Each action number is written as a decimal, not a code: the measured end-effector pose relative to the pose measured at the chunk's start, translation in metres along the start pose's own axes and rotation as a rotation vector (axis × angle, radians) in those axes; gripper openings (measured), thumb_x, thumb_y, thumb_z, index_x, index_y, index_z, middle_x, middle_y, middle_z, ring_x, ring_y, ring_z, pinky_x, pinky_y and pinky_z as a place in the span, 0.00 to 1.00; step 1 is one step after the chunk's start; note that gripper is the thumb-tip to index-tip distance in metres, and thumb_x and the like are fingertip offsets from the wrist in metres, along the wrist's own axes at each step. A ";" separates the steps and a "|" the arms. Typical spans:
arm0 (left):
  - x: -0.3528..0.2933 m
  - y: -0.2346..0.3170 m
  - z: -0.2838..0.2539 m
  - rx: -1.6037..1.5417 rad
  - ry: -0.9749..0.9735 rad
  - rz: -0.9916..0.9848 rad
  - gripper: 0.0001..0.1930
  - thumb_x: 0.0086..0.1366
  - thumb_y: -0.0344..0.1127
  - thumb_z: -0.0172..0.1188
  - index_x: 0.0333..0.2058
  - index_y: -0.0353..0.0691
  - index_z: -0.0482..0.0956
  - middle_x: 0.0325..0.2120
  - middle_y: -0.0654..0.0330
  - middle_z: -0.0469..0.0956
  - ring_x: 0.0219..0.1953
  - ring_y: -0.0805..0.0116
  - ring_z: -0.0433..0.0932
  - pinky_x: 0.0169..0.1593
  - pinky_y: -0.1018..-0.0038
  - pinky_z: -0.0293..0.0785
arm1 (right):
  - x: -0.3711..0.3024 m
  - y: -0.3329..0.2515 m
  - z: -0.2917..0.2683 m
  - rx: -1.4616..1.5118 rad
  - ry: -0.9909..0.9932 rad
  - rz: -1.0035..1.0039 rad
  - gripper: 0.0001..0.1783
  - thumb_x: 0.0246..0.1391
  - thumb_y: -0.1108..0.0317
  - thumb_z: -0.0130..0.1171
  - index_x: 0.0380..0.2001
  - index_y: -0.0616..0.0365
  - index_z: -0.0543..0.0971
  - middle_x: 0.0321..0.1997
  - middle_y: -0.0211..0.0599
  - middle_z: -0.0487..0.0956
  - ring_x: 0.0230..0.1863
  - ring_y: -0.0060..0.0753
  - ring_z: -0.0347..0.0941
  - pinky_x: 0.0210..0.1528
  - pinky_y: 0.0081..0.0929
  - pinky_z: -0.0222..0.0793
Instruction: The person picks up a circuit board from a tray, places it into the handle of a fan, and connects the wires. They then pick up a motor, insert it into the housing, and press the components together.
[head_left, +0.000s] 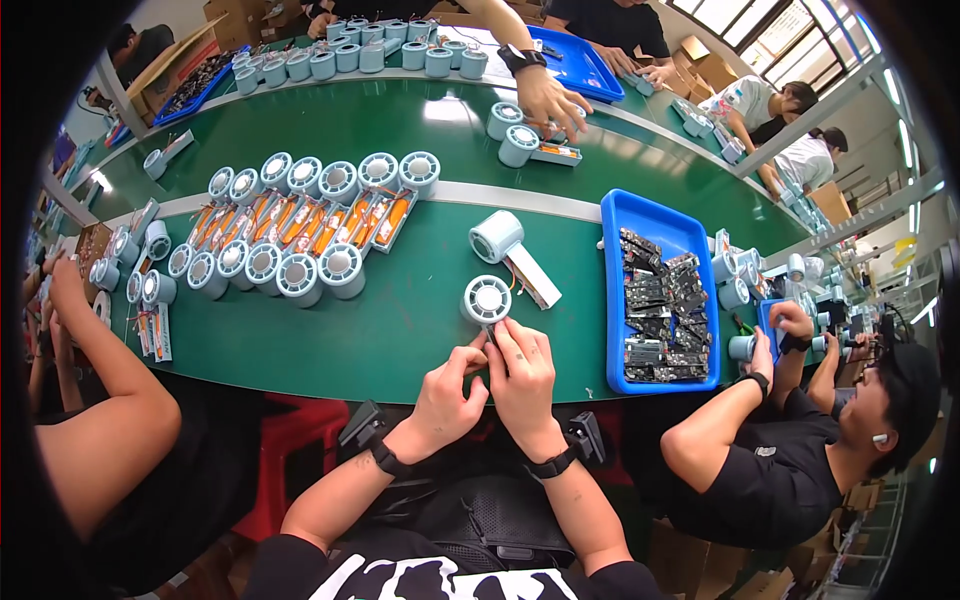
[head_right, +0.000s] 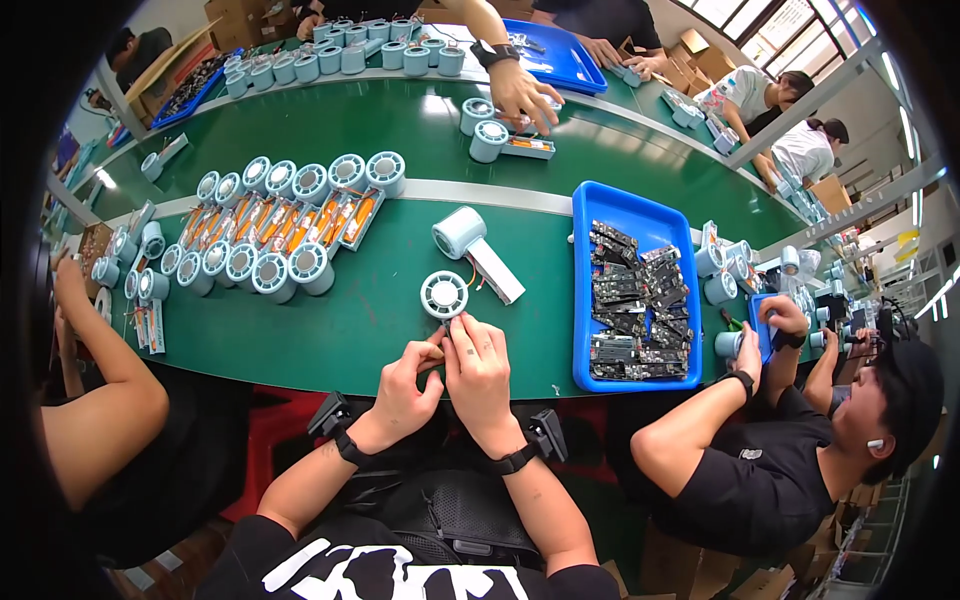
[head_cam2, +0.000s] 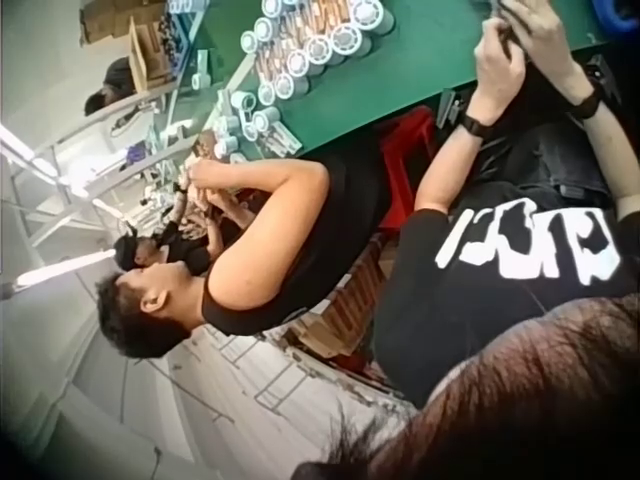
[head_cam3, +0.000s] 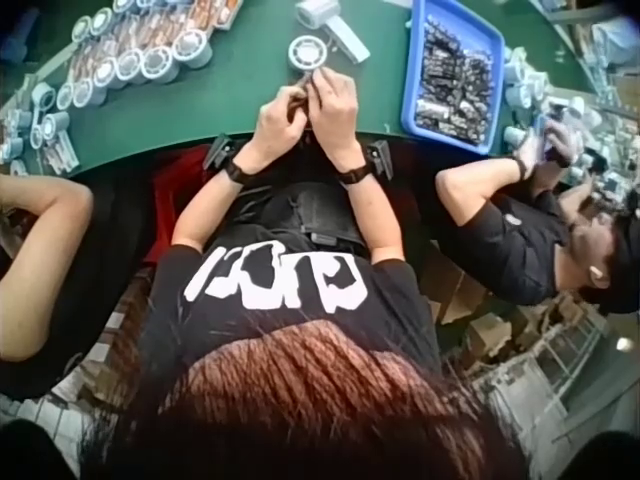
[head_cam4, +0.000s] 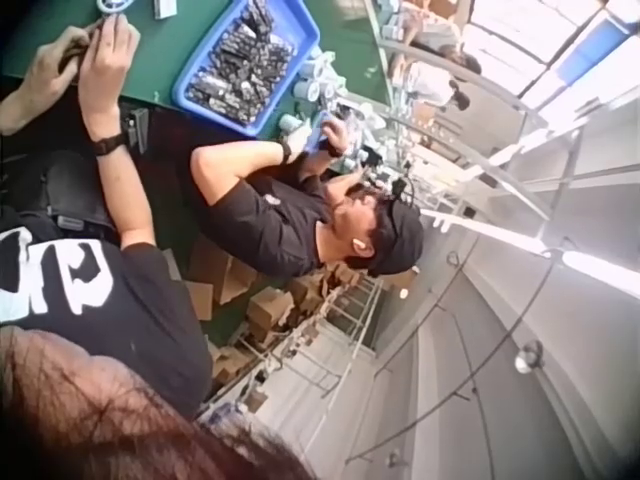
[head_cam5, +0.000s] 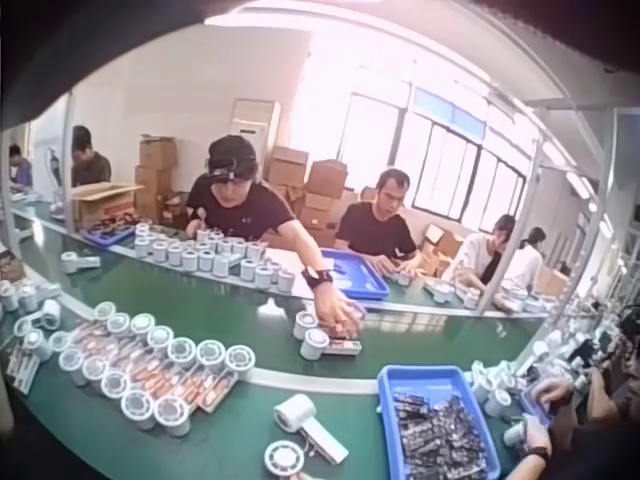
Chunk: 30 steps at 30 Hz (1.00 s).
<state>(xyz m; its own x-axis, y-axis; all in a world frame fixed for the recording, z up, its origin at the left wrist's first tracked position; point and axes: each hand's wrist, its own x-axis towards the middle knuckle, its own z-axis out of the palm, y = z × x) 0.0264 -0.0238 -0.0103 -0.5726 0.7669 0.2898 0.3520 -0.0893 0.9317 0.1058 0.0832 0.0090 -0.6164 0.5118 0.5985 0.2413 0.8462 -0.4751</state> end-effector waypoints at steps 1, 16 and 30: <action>0.000 0.001 0.000 0.004 0.004 0.003 0.14 0.58 0.18 0.56 0.44 0.29 0.70 0.49 0.41 0.79 0.43 0.50 0.84 0.46 0.65 0.82 | -0.001 0.000 0.000 -0.002 -0.001 0.000 0.17 0.50 0.79 0.65 0.46 0.66 0.81 0.48 0.45 0.81 0.45 0.48 0.76 0.46 0.38 0.75; -0.005 0.000 -0.002 0.030 0.122 0.061 0.13 0.59 0.18 0.55 0.43 0.30 0.72 0.43 0.47 0.81 0.43 0.57 0.84 0.49 0.69 0.79 | -0.015 -0.009 -0.004 -0.476 -0.359 0.039 0.35 0.51 0.78 0.61 0.63 0.63 0.63 0.53 0.50 0.73 0.45 0.49 0.72 0.46 0.41 0.73; 0.010 -0.006 -0.069 0.532 0.163 0.097 0.15 0.54 0.26 0.60 0.42 0.34 0.73 0.40 0.49 0.76 0.45 0.47 0.74 0.51 0.58 0.70 | 0.162 0.059 -0.022 -0.138 -0.116 -0.077 0.28 0.56 0.81 0.53 0.59 0.67 0.58 0.48 0.68 0.72 0.50 0.69 0.71 0.52 0.55 0.67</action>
<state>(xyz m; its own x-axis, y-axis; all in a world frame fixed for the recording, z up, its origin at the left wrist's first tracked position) -0.0325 -0.0598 0.0016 -0.6107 0.6597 0.4380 0.7096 0.2104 0.6725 0.0366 0.2194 0.0918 -0.7173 0.4307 0.5477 0.2855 0.8987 -0.3328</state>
